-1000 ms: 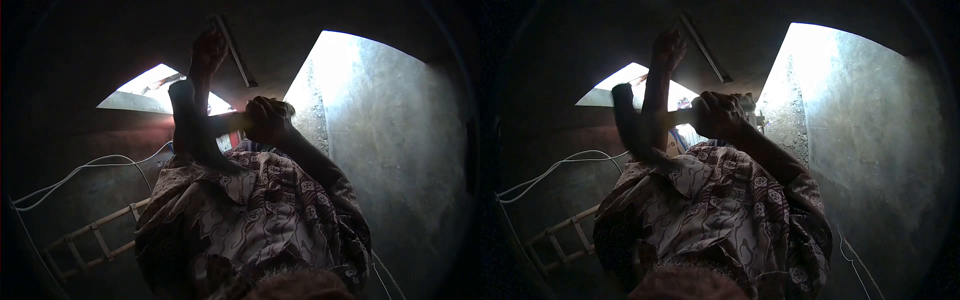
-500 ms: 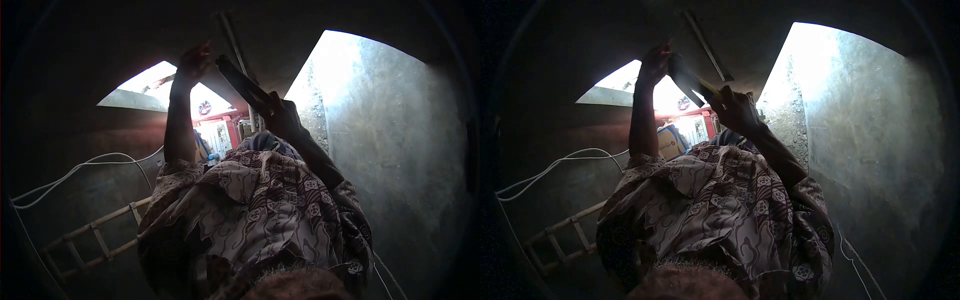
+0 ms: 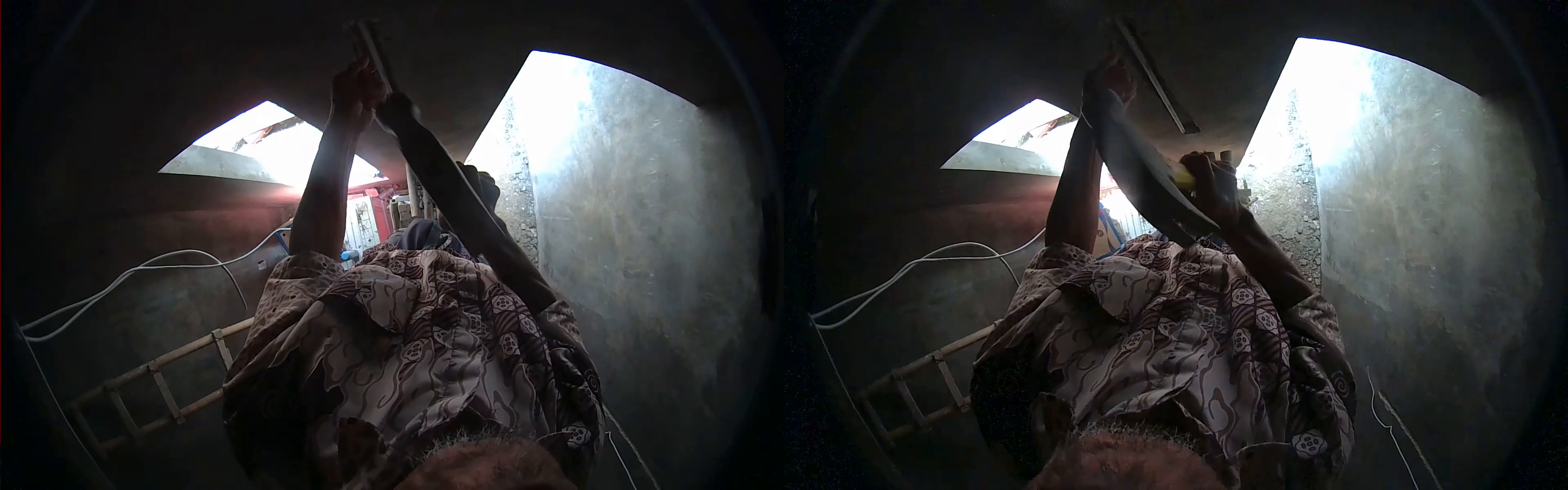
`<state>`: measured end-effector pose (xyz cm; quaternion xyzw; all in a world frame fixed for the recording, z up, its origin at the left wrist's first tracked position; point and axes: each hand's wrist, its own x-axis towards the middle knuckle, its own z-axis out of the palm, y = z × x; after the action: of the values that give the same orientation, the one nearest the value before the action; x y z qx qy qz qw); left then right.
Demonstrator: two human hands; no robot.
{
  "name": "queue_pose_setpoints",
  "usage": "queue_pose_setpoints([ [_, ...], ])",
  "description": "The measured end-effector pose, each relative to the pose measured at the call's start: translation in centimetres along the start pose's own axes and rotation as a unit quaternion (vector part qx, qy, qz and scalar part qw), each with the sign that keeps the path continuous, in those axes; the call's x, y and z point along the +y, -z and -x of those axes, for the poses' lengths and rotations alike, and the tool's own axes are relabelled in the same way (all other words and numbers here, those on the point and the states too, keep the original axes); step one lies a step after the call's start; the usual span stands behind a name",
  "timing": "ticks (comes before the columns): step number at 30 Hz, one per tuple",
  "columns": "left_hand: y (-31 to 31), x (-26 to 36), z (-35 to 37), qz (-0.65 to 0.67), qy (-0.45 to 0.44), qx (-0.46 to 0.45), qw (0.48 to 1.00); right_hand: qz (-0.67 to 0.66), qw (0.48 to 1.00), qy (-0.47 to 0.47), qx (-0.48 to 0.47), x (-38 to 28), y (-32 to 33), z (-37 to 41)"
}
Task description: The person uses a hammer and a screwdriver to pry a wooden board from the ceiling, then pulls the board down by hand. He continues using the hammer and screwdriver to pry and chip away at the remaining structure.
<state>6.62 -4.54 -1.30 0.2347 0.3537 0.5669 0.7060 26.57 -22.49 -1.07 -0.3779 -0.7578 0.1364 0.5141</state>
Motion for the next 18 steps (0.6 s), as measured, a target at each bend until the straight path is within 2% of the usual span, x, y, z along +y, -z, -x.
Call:
queue_pose_setpoints([
  [2,0.2,0.1,-0.4,0.000,0.038,-0.246,0.968,-0.021,0.999,0.001,0.033,1.9,-1.6,0.6],
  [3,-0.2,-0.2,-0.4,-0.001,0.038,-0.247,0.968,-0.031,0.998,0.001,0.050,2.7,-2.4,1.0],
  [4,-1.1,-0.9,-0.4,0.016,0.015,-0.123,0.992,0.031,0.997,-0.064,0.008,3.8,-3.1,1.8],
  [5,-2.5,-0.8,0.4,0.032,-0.009,0.003,0.999,0.195,0.966,-0.105,-0.135,5.3,-5.5,1.6],
  [6,-2.5,-0.8,0.5,0.031,-0.010,0.004,0.999,0.097,0.975,-0.179,-0.090,4.6,-5.4,0.9],
  [7,-2.1,-0.8,1.1,0.010,-0.027,0.042,0.999,-0.003,0.966,-0.256,-0.048,3.6,-5.0,0.8],
  [8,-2.2,-0.3,0.5,-0.014,-0.050,0.069,0.996,0.023,0.981,-0.190,-0.041,2.6,-4.2,0.4],
  [9,-2.2,0.0,0.2,-0.014,-0.051,0.065,0.996,0.051,0.990,-0.123,-0.038,1.8,-3.2,0.2],
  [10,-0.6,-0.4,-0.2,-0.035,-0.036,0.033,0.998,0.093,0.996,0.007,-0.009,1.4,-2.4,0.3],
  [11,-0.2,0.0,-0.2,-0.057,-0.025,-0.003,0.998,0.092,0.996,0.010,-0.011,1.5,-2.5,-0.4],
  [12,-0.2,0.3,-0.4,-0.055,-0.027,-0.001,0.998,0.035,0.998,0.043,0.022,1.5,-2.5,-1.0],
  [13,-0.2,0.4,-0.6,-0.007,-0.015,-0.098,0.995,-0.019,0.996,0.073,0.054,1.6,-2.6,-1.3],
  [14,-0.5,0.3,-0.5,0.043,-0.003,-0.195,0.980,0.070,0.995,0.055,0.045,2.1,-2.9,-0.8],
  [15,-0.6,0.4,-0.6,0.046,-0.006,-0.197,0.979,0.072,0.995,0.058,0.044,2.5,-3.2,-1.2],
  [17,-1.0,0.7,0.0,-0.035,0.004,-0.034,0.999,0.082,0.979,-0.166,-0.087,2.5,-4.0,-1.5],
  [18,-1.2,1.1,0.1,-0.034,0.004,-0.035,0.999,0.091,0.978,-0.165,-0.094,1.4,-3.6,-1.7],
])
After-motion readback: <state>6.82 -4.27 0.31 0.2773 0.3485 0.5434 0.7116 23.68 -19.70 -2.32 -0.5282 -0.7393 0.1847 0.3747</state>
